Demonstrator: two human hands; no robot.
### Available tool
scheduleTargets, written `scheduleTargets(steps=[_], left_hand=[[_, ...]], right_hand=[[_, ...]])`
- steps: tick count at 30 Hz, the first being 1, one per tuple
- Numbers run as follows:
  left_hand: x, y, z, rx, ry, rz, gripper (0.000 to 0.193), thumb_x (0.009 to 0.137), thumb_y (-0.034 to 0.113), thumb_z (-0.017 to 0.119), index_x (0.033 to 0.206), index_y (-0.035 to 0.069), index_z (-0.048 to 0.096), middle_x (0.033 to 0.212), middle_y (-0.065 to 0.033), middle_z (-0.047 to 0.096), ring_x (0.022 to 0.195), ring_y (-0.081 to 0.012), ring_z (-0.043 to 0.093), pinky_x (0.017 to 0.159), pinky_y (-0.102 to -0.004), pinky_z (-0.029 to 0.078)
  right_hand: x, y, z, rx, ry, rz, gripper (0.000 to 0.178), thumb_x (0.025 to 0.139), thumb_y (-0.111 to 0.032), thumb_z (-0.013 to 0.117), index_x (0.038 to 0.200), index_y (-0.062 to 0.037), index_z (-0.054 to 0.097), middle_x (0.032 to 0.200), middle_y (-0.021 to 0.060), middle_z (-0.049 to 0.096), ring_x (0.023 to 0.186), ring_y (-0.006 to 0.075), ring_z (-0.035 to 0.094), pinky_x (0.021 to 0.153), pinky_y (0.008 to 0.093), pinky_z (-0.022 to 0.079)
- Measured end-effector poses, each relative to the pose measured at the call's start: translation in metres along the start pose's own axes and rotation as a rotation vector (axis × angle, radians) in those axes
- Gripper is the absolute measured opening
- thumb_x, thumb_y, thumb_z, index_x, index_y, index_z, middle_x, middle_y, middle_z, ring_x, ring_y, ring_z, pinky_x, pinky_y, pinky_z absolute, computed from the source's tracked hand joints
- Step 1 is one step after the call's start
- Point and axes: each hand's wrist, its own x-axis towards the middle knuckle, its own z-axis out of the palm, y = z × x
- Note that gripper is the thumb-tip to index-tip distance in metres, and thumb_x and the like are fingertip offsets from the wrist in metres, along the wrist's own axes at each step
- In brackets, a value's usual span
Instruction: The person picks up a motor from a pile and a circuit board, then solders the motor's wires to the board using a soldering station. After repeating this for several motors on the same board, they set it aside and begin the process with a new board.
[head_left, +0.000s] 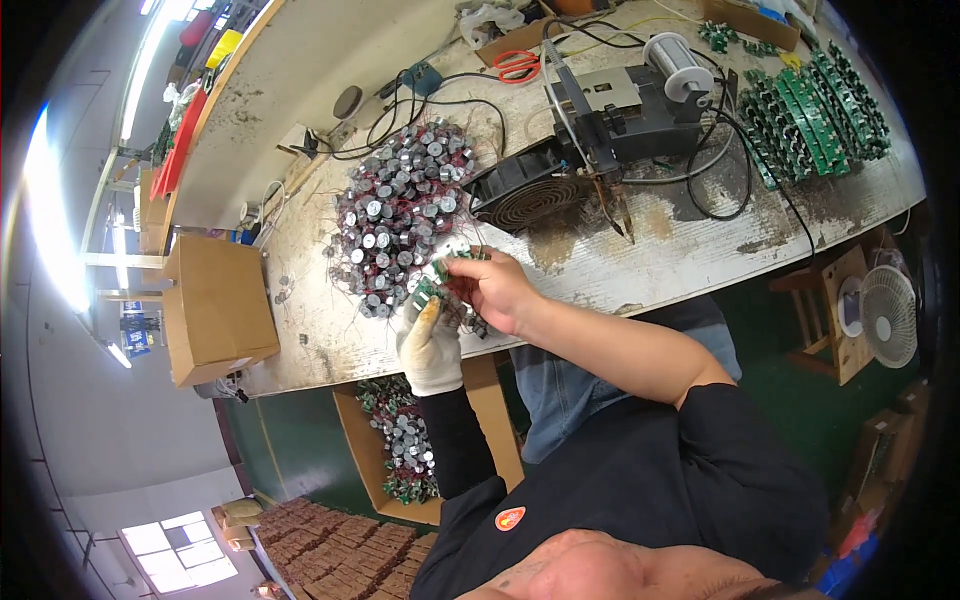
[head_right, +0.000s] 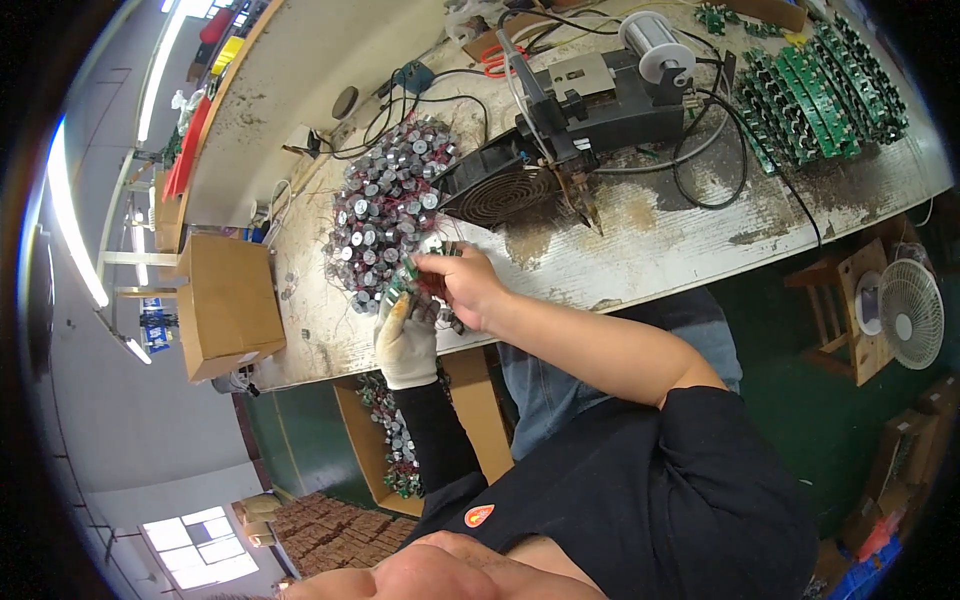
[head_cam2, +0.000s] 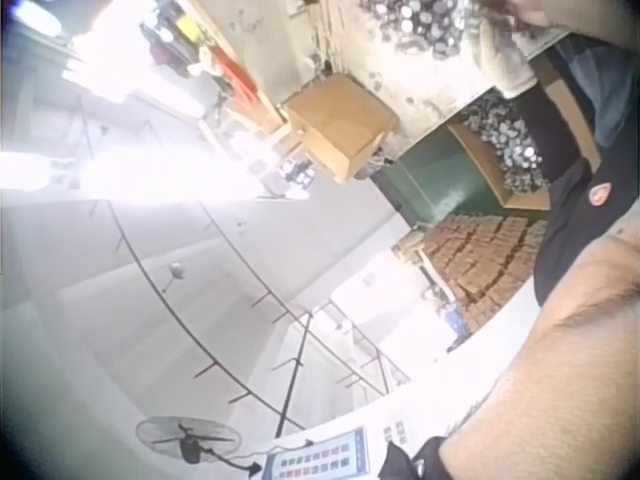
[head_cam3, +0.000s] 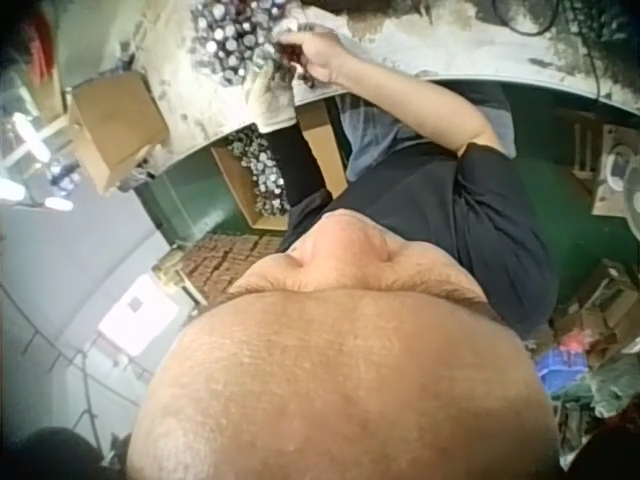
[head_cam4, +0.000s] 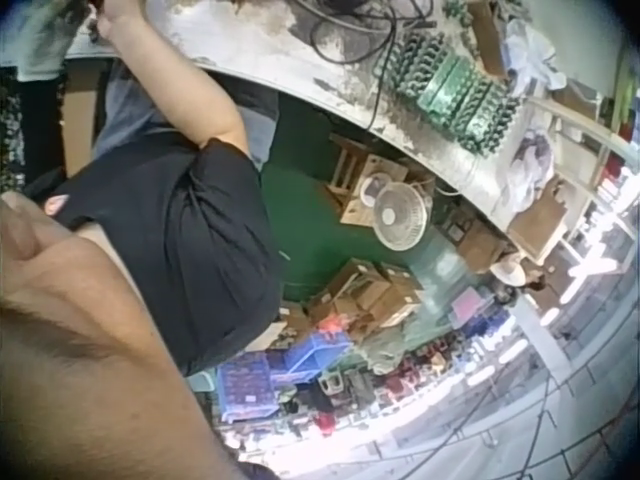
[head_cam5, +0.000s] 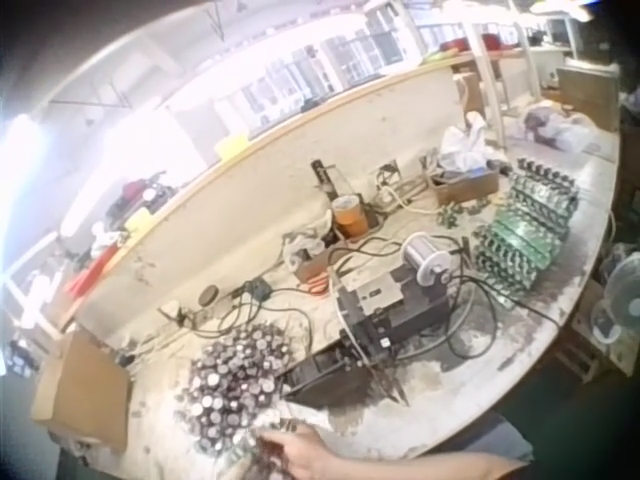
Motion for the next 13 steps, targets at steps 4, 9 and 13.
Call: scheduleTargets(steps=[4,9,13], left_hand=[[-0.003,-0.004,0.007,0.198,0.06,0.201,0.03,0.081,0.0,0.068,0.109,-0.005,0.058,0.1,-0.0141,0.065,0.085,-0.0214,0.065,0.073,-0.0324,0.053],[-0.004,-0.003,-0.002,0.282,0.006,0.196,0.029,0.082,0.002,0.068,0.109,-0.005,0.06,0.1,-0.0128,0.065,0.085,-0.0215,0.065,0.076,-0.0324,0.053],[0.0,-0.003,-0.011,0.191,-0.088,0.092,0.035,0.083,0.005,0.068,0.115,-0.003,0.058,0.105,-0.011,0.065,0.089,-0.0235,0.064,0.078,-0.0357,0.053]], right_hand=[[-0.004,0.006,0.003,-0.261,-0.023,-0.243,0.051,0.078,-0.001,0.074,0.12,-0.001,0.046,0.101,0.0084,0.063,0.09,0.0153,0.063,0.08,0.0308,0.054],[-0.007,0.007,0.0,-0.363,-0.018,-0.254,0.051,0.077,0.001,0.076,0.119,-0.0031,0.048,0.101,0.0077,0.062,0.088,0.0148,0.063,0.08,0.0283,0.053],[-0.01,0.006,-0.003,-0.487,-0.058,-0.362,0.05,0.076,0.002,0.076,0.118,-0.0042,0.049,0.1,0.0071,0.062,0.087,0.0149,0.063,0.079,0.0291,0.053]])
